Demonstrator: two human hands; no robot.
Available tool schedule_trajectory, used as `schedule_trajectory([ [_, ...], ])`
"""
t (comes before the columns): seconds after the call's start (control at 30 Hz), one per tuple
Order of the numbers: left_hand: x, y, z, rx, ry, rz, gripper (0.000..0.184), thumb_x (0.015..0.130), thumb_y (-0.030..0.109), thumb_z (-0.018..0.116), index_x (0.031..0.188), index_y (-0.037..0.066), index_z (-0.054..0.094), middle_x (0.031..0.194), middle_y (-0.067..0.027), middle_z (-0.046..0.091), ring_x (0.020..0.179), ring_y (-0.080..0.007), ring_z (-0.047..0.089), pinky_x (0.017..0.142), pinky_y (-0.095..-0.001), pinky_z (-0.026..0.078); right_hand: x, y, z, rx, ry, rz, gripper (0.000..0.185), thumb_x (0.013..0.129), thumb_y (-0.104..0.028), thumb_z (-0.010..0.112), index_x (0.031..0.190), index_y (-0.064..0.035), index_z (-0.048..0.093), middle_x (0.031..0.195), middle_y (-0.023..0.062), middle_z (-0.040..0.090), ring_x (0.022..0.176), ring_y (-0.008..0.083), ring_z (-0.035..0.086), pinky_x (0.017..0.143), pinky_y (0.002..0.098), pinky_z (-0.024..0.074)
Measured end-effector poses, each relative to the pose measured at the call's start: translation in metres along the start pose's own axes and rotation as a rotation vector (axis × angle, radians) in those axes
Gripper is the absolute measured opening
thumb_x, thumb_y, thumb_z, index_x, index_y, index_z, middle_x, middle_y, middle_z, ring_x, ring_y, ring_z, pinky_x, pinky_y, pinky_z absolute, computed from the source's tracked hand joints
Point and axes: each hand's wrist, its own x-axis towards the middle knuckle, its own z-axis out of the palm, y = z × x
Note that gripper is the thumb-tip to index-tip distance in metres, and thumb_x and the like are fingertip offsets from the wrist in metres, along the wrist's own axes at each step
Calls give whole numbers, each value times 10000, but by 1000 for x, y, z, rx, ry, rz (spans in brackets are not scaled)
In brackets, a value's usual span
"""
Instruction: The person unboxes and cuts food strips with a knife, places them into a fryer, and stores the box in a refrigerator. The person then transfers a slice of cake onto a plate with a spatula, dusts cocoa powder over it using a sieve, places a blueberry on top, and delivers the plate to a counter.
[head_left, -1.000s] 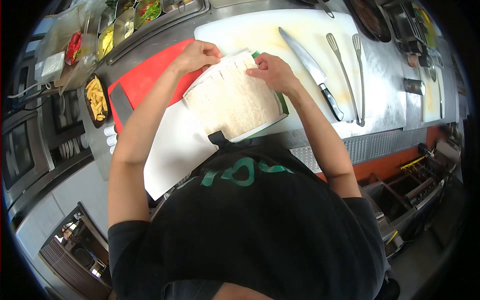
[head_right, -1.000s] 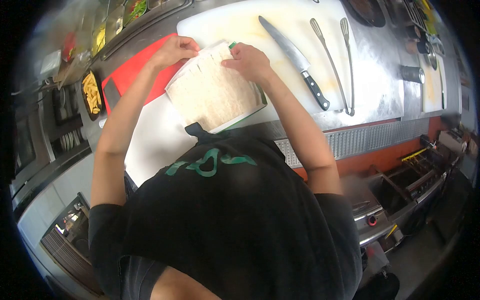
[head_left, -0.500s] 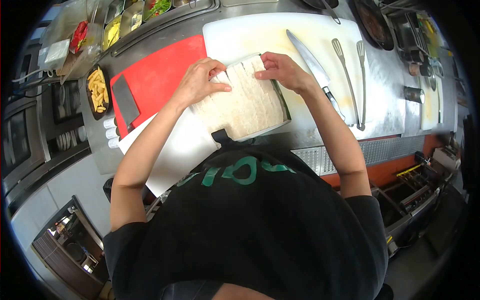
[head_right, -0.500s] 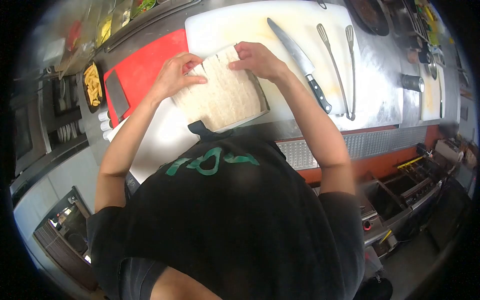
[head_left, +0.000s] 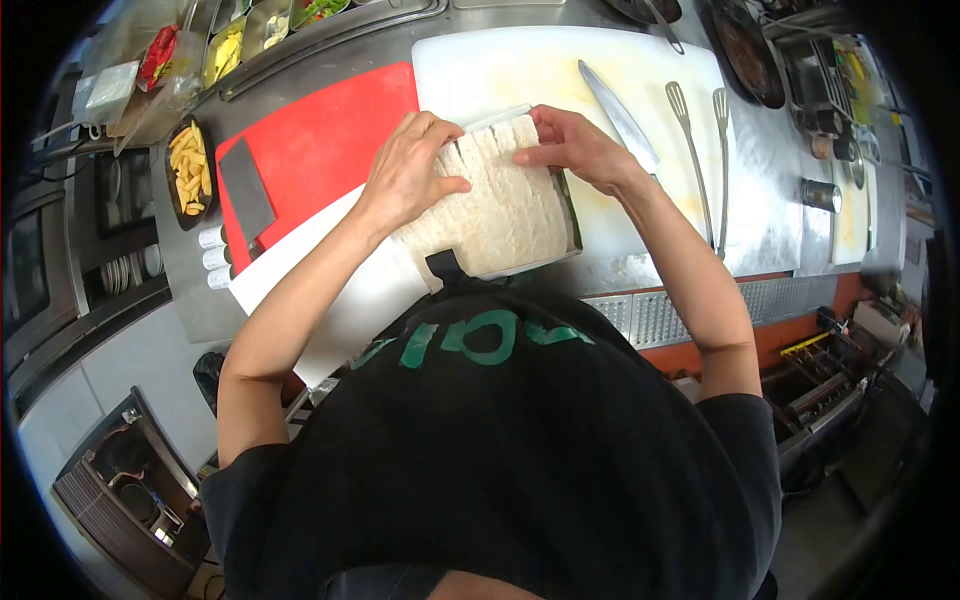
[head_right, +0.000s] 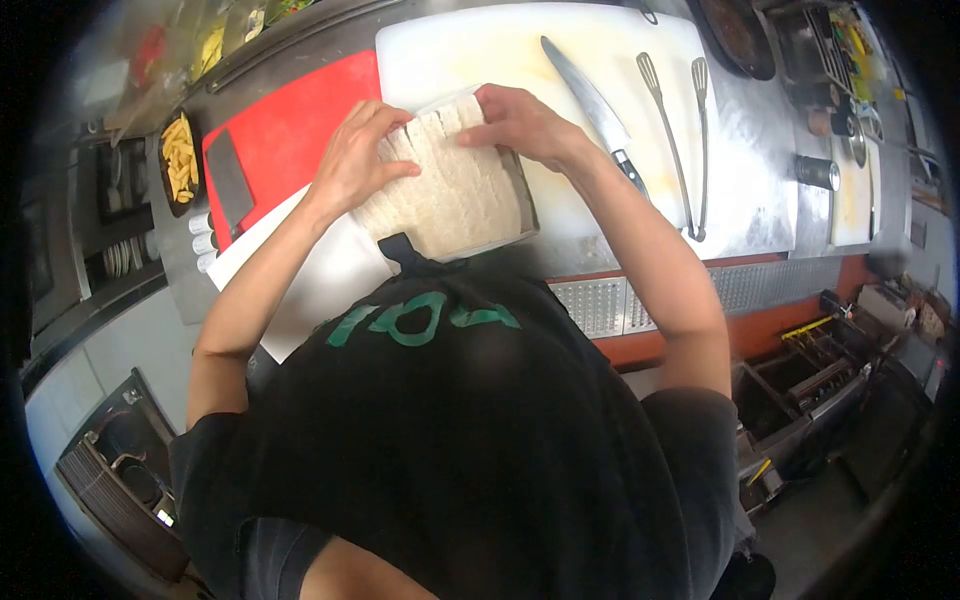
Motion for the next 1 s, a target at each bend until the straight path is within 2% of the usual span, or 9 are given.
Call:
schedule_trajectory([
  [0.17, 0, -1, 5, -15, -27, 64, 530, 573, 170, 821, 1032, 21, 601, 962, -107, 573, 949, -269, 536, 830, -378, 451, 6, 15, 17, -5, 65, 129, 508, 726, -156, 750, 1162, 5, 545, 1025, 83, 630, 920, 166, 591, 849, 307, 465],
  [0.23, 1, -4, 4, -25, -1, 93, 525, 576, 173, 820, 1031, 27, 604, 959, -107, 572, 946, -268, 536, 829, -376, 450, 6, 13, 12, 6, -5, 60, 485, 714, -160, 763, 1122, 21, 571, 1020, 95, 634, 914, 172, 596, 857, 320, 465],
  [0.37, 2, 4, -6, -3, -112, 15, 512, 572, 208, 822, 990, 31, 585, 935, -106, 567, 946, -263, 527, 816, -380, 448, 4, 19, 14, 41, -32, 85, 476, 718, -164, 764, 1109, 33, 577, 1014, 108, 636, 918, 174, 597, 849, 320, 468],
  [0.43, 5, 5, -5, 58, -164, -17, 509, 568, 220, 825, 969, 31, 574, 925, -103, 566, 947, -261, 524, 808, -380, 449, -8, 18, 25, 134, 90, 101, 471, 725, -160, 761, 1106, 43, 574, 1012, 118, 635, 918, 174, 597, 842, 317, 469],
  [0.57, 11, 3, 5, 92, -138, 22, 509, 562, 249, 829, 931, 34, 551, 893, -91, 561, 915, -259, 517, 790, -380, 448, -22, 27, 35, 87, 155, 75, 490, 736, -154, 754, 1134, 46, 550, 1031, 124, 626, 927, 173, 592, 831, 309, 470],
  [0.73, 8, 5, 4, 10, -126, 44, 528, 555, 257, 835, 933, 23, 551, 893, -91, 555, 894, -267, 505, 789, -378, 447, -24, 33, 29, 182, 92, 61, 479, 761, -103, 723, 1179, 28, 528, 1059, 107, 621, 963, 169, 582, 883, 310, 450],
  [0.83, 2, 12, 4, -27, -66, 173, 543, 548, 249, 839, 937, 15, 542, 895, -87, 558, 894, -270, 501, 795, -378, 446, -29, 41, 30, 192, 51, -26, 447, 772, -49, 676, 1189, 18, 530, 1073, 100, 623, 962, 168, 596, 855, 309, 473],
  [0.93, 3, 15, 5, 41, -114, 209, 622, 531, 259, 843, 992, 23, 500, 883, -126, 570, 871, -316, 542, 743, -406, 439, -32, 43, 36, 297, 24, -39, 490, 758, -88, 708, 1198, 17, 521, 1081, 97, 622, 969, 168, 595, 858, 311, 472],
  [1.0, 4, 14, 10, 27, -366, 14, 690, 551, 241, 841, 1064, 18, 437, 879, -161, 573, 843, -364, 553, 717, -431, 439, -27, 46, 47, 208, 148, -117, 502, 720, -136, 752, 1156, 15, 556, 1032, 100, 642, 926, 172, 614, 829, 309, 483],
])
